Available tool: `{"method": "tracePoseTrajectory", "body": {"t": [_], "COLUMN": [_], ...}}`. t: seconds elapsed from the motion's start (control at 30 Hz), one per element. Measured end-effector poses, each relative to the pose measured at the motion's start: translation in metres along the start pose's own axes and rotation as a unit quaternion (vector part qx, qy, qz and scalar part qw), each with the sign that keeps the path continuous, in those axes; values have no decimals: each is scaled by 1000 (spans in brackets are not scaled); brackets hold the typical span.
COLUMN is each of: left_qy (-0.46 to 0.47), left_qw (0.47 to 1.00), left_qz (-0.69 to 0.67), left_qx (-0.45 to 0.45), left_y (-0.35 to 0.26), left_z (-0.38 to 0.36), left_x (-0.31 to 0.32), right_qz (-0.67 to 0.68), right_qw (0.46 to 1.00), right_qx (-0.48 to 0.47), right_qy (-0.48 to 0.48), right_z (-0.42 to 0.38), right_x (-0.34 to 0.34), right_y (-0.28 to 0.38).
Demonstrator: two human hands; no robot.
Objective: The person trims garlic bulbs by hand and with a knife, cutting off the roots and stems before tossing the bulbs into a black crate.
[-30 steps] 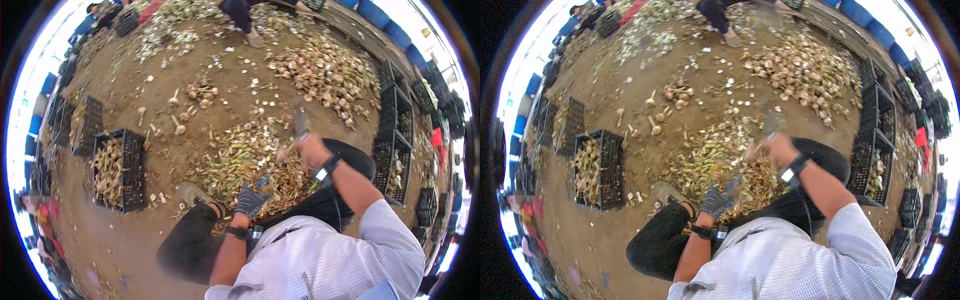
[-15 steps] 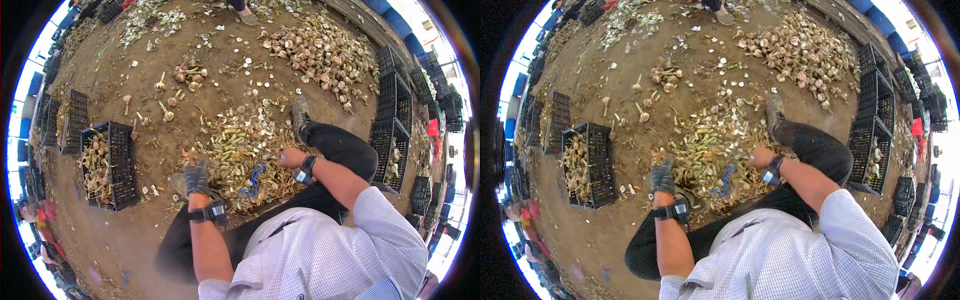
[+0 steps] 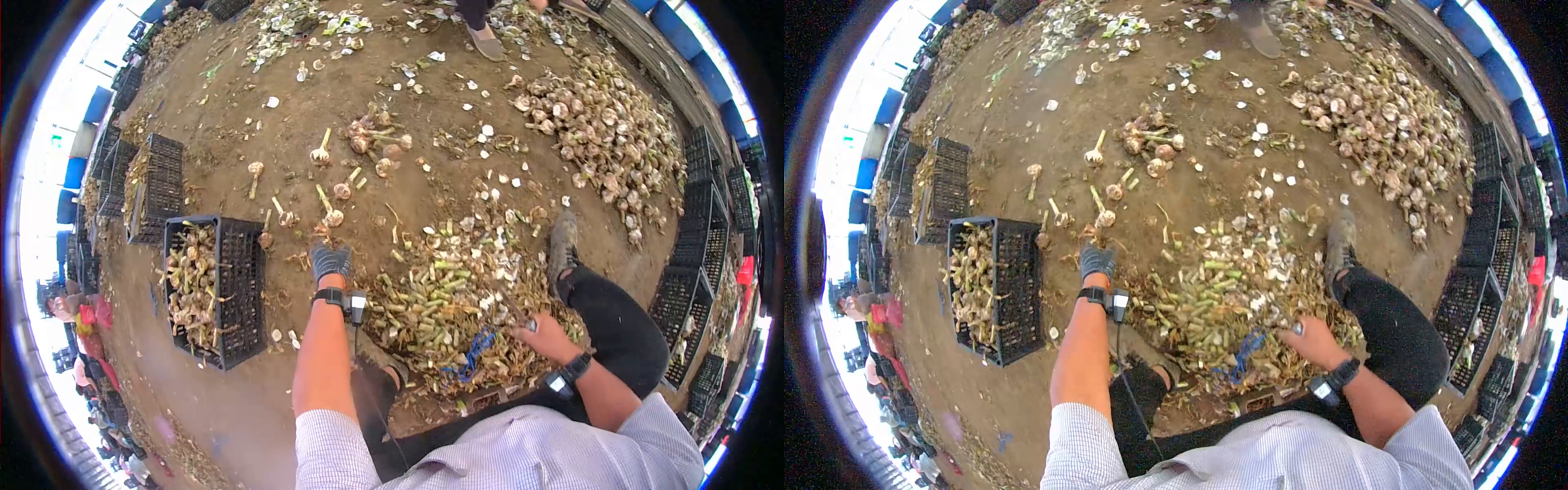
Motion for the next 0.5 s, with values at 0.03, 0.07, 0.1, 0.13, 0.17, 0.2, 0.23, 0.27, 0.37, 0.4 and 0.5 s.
{"method": "tracePoseTrajectory", "body": {"t": [0.03,0.07,0.1,0.13,0.17,0.2,0.23,0.27,0.37,0.4,0.5], "left_qy": [-52,-18,16,51,45,63,79,95,-77,-95,-14], "left_qw": [998,1000,1000,999,999,998,997,995,995,992,990], "left_qz": [4,8,13,17,4,0,-7,-14,-1,27,-127], "left_qx": [34,21,10,0,5,1,0,3,69,74,59], "left_y": [-6,-13,-30,-38,-42,-37,-32,-34,-34,-30,-37], "left_z": [6,19,28,40,50,64,80,90,71,64,21], "left_x": [1,3,-12,-10,-5,7,22,34,49,62,48], "right_qz": [7,15,6,-1,-7,-14,-15,-18,-19,-16,10], "right_qw": [1000,1000,1000,1000,1000,1000,1000,999,999,999,1000], "right_qx": [7,15,7,2,-3,-8,-8,-4,-1,-7,-1], "right_qy": [4,9,4,8,10,9,18,27,39,29,29], "right_z": [5,12,15,19,21,25,24,27,24,24,19], "right_x": [5,10,12,17,21,22,18,19,25,27,21], "right_y": [-5,-12,-5,-3,-3,1,19,23,16,12,23]}}
Point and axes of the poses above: each hand's wrist, its own z-axis towards the middle knuckle, its own x-axis out of the palm, y = z × x, the point moved 2 cm from there along z, towards the middle knuckle, and after that the axes turned 3 degrees about -x, right-handed, at the moved point
